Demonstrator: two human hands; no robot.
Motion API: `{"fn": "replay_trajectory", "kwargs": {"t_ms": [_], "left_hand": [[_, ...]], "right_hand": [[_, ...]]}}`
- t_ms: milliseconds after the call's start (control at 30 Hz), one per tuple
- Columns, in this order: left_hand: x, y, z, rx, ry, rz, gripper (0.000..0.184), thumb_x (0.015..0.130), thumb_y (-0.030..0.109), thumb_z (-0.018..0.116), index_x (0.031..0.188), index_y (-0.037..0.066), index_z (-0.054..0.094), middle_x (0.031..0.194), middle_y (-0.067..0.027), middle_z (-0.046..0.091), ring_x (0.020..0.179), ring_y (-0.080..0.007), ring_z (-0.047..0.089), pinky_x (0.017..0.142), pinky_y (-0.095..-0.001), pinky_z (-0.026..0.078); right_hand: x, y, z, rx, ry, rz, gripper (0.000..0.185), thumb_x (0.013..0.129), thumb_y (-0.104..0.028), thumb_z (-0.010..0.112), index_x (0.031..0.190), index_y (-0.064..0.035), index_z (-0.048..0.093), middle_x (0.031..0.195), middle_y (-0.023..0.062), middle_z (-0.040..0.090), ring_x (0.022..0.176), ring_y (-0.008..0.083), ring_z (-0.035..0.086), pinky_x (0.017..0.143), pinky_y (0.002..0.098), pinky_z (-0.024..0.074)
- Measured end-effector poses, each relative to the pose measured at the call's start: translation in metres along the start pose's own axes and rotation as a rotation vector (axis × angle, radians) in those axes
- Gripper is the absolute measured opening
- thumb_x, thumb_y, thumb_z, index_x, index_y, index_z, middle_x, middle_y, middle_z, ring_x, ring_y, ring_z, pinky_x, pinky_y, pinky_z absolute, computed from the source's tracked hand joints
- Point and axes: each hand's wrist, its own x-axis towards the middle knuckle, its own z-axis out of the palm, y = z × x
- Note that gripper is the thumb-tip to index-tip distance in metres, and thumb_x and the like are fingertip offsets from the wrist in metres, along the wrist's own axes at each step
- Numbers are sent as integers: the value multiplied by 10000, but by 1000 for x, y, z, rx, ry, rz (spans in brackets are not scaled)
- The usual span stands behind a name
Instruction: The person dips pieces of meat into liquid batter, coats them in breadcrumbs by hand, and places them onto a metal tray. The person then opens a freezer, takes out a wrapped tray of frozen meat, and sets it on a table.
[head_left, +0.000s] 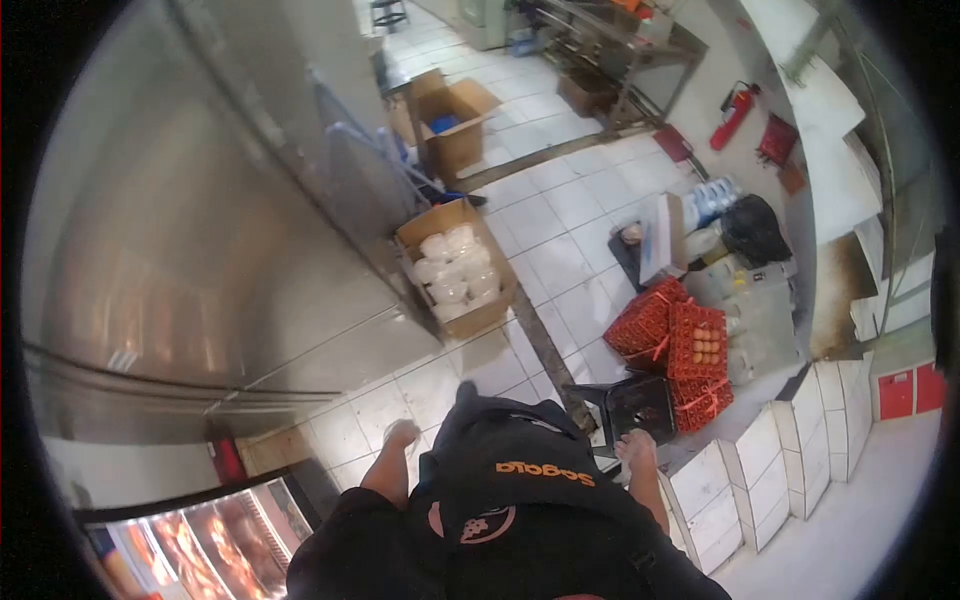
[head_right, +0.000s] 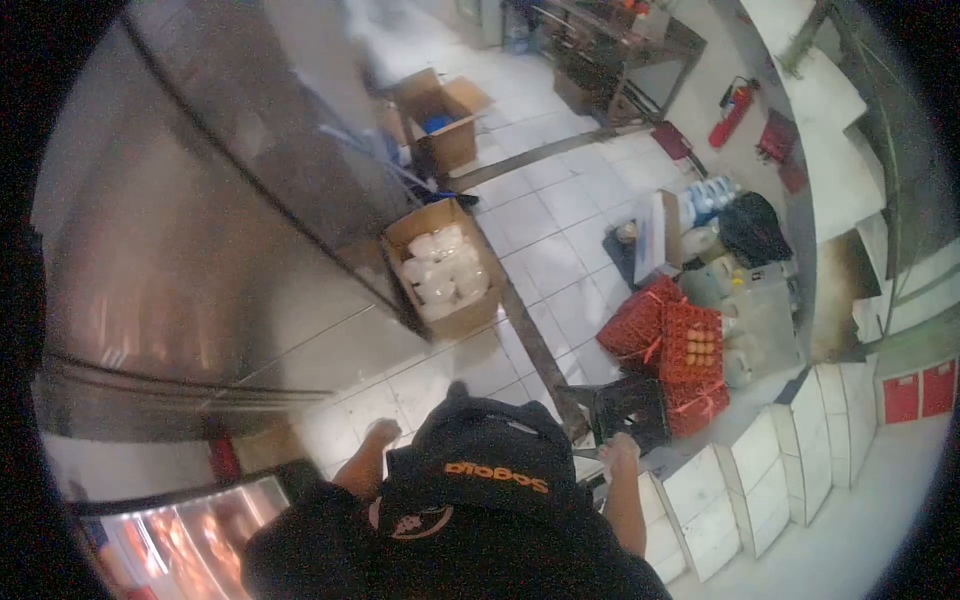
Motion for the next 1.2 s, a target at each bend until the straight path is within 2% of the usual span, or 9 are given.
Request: {"fn": "replay_trajectory", "kwargs": {"t_ms": [67, 167, 267, 567, 767, 867, 1033, 1133, 1200], "left_hand": [[14, -6, 0, 216, -111, 142, 377, 809, 331, 566, 1039, 113, 769, 1137, -175, 711, 1088, -372, 676, 929, -493, 533], [-4, 48, -54, 32, -108, 5, 351, 836, 307, 549, 1048, 142, 774, 1133, -149, 719, 1086, -352, 682, 920, -482, 542], [57, 64, -54, -109, -127, 10, 349, 841, 301, 544, 1052, 140, 772, 1151, -139, 713, 1087, -335, 684, 919, -475, 545], [281, 251, -222, 196, -195, 234, 413, 841, 333, 559, 1102, 69, 740, 1193, -197, 685, 1091, -332, 682, 910, -466, 544], [421, 437, -430, 131, 60, 316, 472, 833, 314, 559, 1190, 38, 697, 1194, -195, 691, 1057, -331, 691, 882, -436, 557], [475, 498, -509, 251, 362, 708, 319, 884, 245, 526, 1022, 21, 706, 1137, -183, 708, 1049, -330, 678, 935, -427, 529], [583, 583, -584, 80, 231, 464, 514, 932, 361, 472, 1367, 109, 579, 1416, -132, 581, 1293, -308, 554, 1130, -411, 406], [642, 562, -568, -211, 344, 425, 419, 935, 353, 486, 1202, 107, 694, 1338, -137, 637, 1247, -304, 589, 1096, -425, 432], [622, 538, -586, 6, 170, 342, 339, 874, 311, 556, 1088, 103, 717, 1189, -160, 659, 1105, -337, 618, 965, -456, 461]], "right_hand": [[8, -14, 12, -19, -39, 63, 297, 921, -250, 598, 1162, -85, 547, 1093, 163, 608, 828, 374, 621, 693, 489, 538], [22, -59, 56, -62, -181, 60, 337, 926, -251, 599, 1201, -64, 546, 1169, 160, 606, 997, 388, 611, 845, 502, 524], [21, -137, 130, -145, -153, -38, 382, 941, -255, 587, 1261, -53, 537, 1214, 153, 601, 1029, 341, 616, 842, 476, 521], [12, -411, 318, -130, -381, -345, 376, 959, -356, 647, 1161, -42, 600, 1029, 85, 662, 873, 214, 638, 775, 371, 514], [111, -432, 277, 114, -262, -323, 291, 949, -358, 664, 1105, -115, 629, 1011, 81, 656, 819, 207, 627, 701, 368, 503], [147, -443, 284, 154, -97, -163, 280, 951, -346, 659, 1101, -112, 626, 1001, 87, 655, 809, 214, 625, 689, 370, 503], [239, -535, 386, 84, -70, -10, 262, 956, -326, 651, 1095, -107, 620, 986, 97, 654, 791, 226, 621, 669, 375, 503], [293, -605, 442, 3, -108, 18, 251, 958, -314, 646, 1092, -104, 617, 976, 103, 653, 780, 233, 619, 657, 377, 503], [325, -666, 482, -53, -141, 4, 244, 960, -306, 643, 1090, -102, 614, 970, 107, 652, 773, 237, 618, 648, 379, 503]]}}
